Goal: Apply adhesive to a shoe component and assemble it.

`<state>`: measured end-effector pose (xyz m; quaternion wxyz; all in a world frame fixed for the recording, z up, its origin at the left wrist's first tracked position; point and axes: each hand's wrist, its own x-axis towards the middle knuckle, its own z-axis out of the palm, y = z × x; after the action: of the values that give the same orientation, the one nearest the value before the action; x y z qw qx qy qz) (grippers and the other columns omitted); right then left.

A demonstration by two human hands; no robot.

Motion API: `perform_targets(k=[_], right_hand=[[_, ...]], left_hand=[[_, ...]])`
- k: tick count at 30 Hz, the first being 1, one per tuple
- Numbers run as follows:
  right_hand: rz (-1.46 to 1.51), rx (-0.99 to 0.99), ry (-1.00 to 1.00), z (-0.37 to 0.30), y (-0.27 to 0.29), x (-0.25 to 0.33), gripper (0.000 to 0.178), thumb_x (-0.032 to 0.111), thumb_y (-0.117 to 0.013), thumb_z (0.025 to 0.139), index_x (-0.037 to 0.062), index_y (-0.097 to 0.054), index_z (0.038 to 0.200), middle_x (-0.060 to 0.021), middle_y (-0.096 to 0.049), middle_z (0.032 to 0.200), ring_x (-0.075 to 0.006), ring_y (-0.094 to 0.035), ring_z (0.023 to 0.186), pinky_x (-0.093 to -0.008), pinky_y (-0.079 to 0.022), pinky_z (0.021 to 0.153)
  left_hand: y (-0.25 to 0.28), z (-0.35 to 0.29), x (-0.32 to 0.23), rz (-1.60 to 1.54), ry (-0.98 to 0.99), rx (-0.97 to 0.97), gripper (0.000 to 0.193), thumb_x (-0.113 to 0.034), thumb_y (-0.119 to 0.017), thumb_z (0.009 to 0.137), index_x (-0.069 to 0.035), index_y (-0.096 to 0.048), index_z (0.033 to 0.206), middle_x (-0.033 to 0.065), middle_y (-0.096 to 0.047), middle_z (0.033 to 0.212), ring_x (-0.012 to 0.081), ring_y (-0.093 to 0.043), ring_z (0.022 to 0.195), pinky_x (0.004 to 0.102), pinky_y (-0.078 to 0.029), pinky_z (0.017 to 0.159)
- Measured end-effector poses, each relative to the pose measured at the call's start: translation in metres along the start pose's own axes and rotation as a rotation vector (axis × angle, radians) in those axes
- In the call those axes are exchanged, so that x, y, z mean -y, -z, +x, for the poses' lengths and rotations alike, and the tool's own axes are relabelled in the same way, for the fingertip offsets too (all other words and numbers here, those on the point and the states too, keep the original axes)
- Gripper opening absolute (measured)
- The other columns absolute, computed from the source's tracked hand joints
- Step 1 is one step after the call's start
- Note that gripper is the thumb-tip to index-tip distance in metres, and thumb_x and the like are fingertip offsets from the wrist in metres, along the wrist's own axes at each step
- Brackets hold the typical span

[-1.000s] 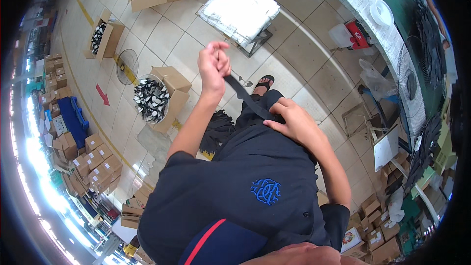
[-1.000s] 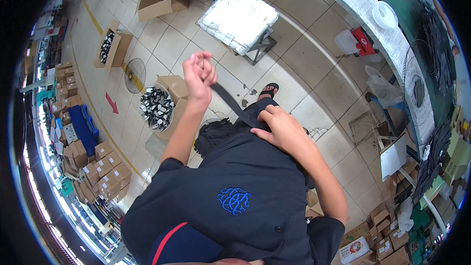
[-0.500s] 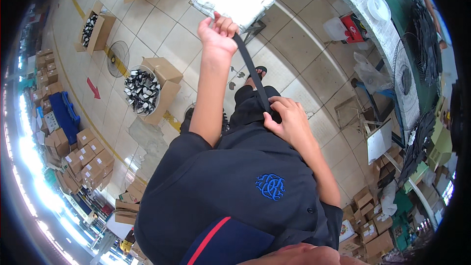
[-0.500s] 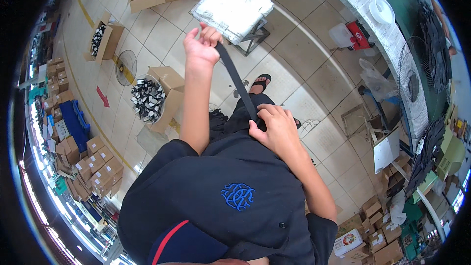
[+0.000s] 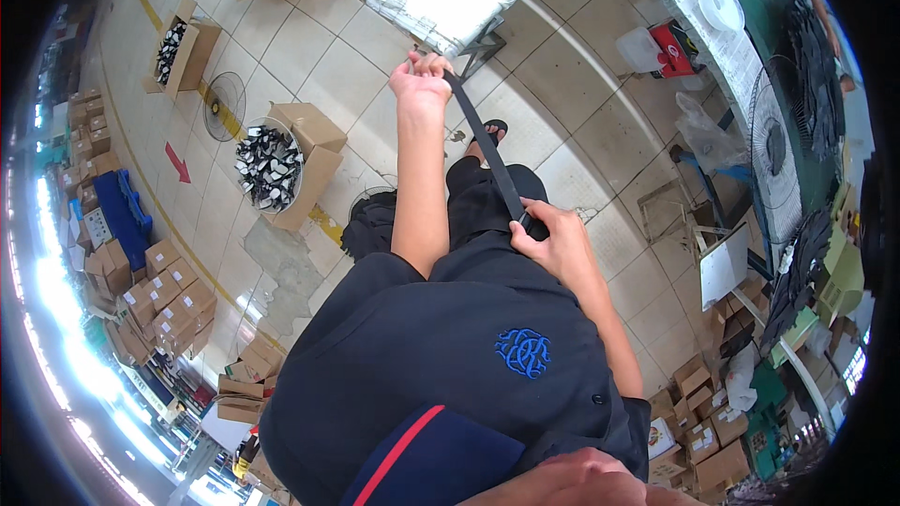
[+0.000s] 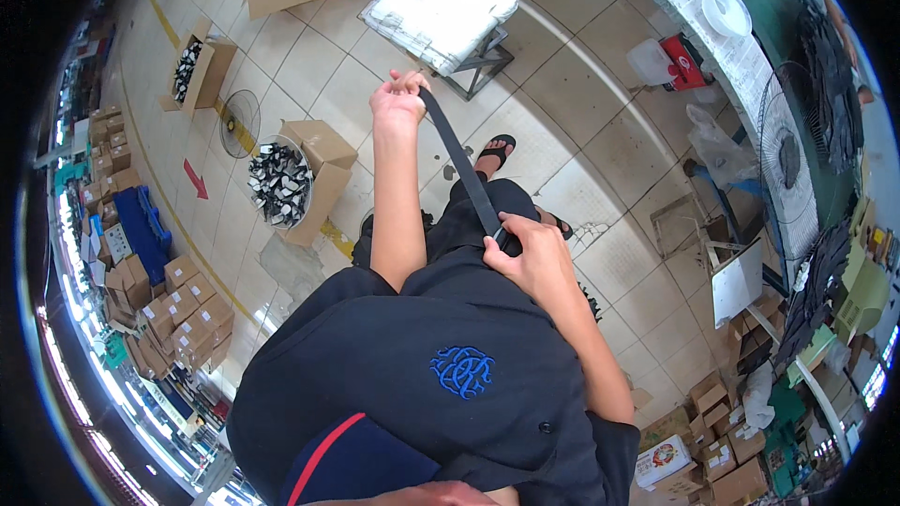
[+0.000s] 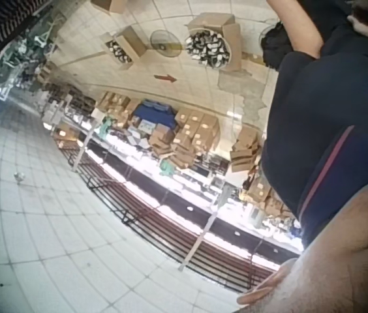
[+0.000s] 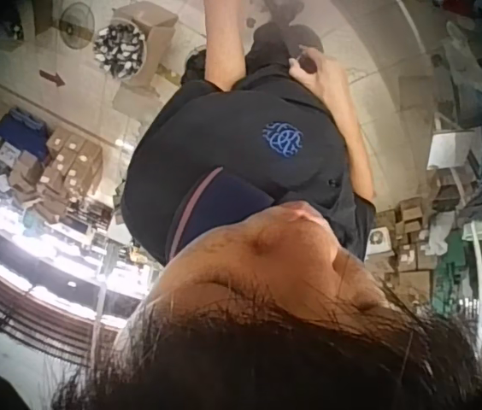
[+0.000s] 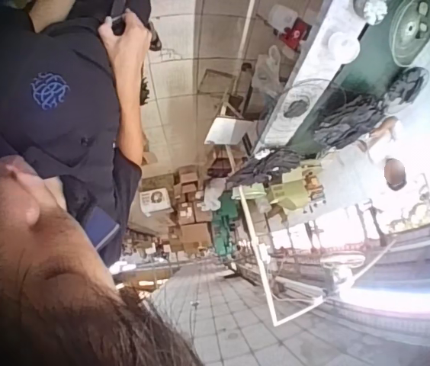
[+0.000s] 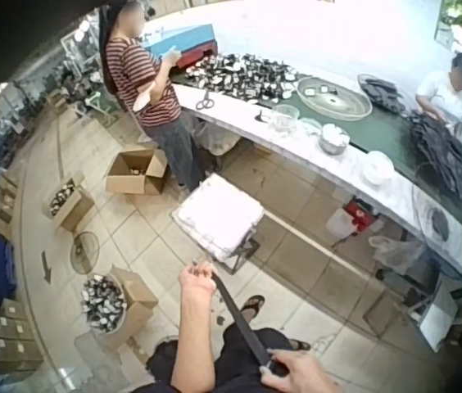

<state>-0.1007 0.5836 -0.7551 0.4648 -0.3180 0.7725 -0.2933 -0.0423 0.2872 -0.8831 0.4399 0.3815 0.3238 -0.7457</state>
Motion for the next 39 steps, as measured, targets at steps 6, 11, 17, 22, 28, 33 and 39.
perform_targets(k=[6, 11, 17, 22, 28, 33, 39], right_hand=[[-0.173, -0.070, 0.204, -0.001, 0.000, -0.014, 0.038, 0.029, -0.072, 0.076, -0.0067, -0.066, 0.087, -0.0191, -0.070, 0.100, -0.0339, -0.066, 0.089, -0.0488, -0.042, 0.102], [-0.143, 0.064, 0.267, 0.004, 0.010, -0.030, 0.035, 0.028, -0.068, 0.080, -0.0065, -0.061, 0.079, -0.0231, -0.067, 0.115, -0.0368, -0.062, 0.105, -0.0484, -0.042, 0.103], [0.270, 0.361, 0.140, 0.015, 0.028, -0.043, 0.044, 0.032, -0.060, 0.096, -0.0052, -0.055, 0.073, -0.0248, -0.065, 0.118, -0.0301, -0.062, 0.110, -0.0373, -0.045, 0.093], [0.314, 0.335, 0.231, 0.018, 0.024, -0.040, 0.028, 0.023, -0.062, 0.095, -0.0050, -0.063, 0.091, -0.0135, -0.060, 0.129, -0.0238, -0.063, 0.104, -0.0328, -0.047, 0.085], [-0.076, 0.100, 0.518, 0.003, 0.026, -0.011, 0.030, 0.017, -0.069, 0.087, 0.0019, -0.060, 0.111, -0.0135, -0.062, 0.104, -0.0324, -0.060, 0.096, -0.0381, -0.049, 0.087], [-0.450, 0.059, 0.629, 0.001, 0.023, 0.009, 0.037, 0.028, -0.070, 0.087, -0.0008, -0.059, 0.108, -0.0160, -0.061, 0.097, -0.0318, -0.059, 0.095, -0.0399, -0.049, 0.083], [-0.305, 0.061, 0.448, 0.003, 0.014, 0.003, 0.044, 0.037, -0.071, 0.086, -0.0022, -0.056, 0.101, -0.0186, -0.064, 0.085, -0.0361, -0.064, 0.084, -0.0453, -0.051, 0.074]], left_hand=[[-0.007, -0.026, -0.002, 0.051, -0.041, 0.099, 0.031, -0.028, -0.035, 0.098, -0.005, -0.050, 0.083, -0.0038, -0.025, 0.054, 0.0100, -0.020, 0.044, 0.0256, -0.016, 0.043], [-0.023, -0.097, -0.012, 1.428, -0.236, 0.640, 0.040, -0.042, -0.052, 0.093, -0.004, -0.062, 0.101, -0.0016, -0.036, 0.056, 0.0133, -0.033, 0.044, 0.0278, -0.031, 0.043], [0.027, -0.141, -0.030, 2.945, -0.623, 1.865, 0.053, -0.043, -0.062, 0.092, -0.005, -0.056, 0.128, 0.0157, -0.063, 0.113, 0.0309, -0.062, 0.100, 0.0416, -0.049, 0.085], [0.068, -0.153, 0.025, 2.639, -0.034, 1.925, 0.042, -0.041, -0.062, 0.093, -0.002, -0.056, 0.107, 0.0153, -0.062, 0.099, 0.0334, -0.060, 0.097, 0.0442, -0.049, 0.084], [0.055, -0.144, 0.004, 2.675, 0.384, 1.367, 0.037, -0.039, -0.059, 0.097, -0.009, -0.051, 0.078, 0.0013, -0.050, 0.060, 0.0210, -0.051, 0.054, 0.0348, -0.042, 0.053], [0.037, -0.164, 0.020, 2.045, 0.841, 0.274, 0.036, -0.029, -0.060, 0.096, -0.018, -0.042, 0.067, -0.0102, -0.032, 0.057, 0.0018, -0.023, 0.045, 0.0224, -0.015, 0.041], [0.031, -0.163, 0.025, 1.978, 0.782, 0.266, 0.032, -0.026, -0.063, 0.093, -0.017, -0.043, 0.070, -0.0104, -0.032, 0.057, 0.0013, -0.025, 0.044, 0.0220, -0.016, 0.041]])
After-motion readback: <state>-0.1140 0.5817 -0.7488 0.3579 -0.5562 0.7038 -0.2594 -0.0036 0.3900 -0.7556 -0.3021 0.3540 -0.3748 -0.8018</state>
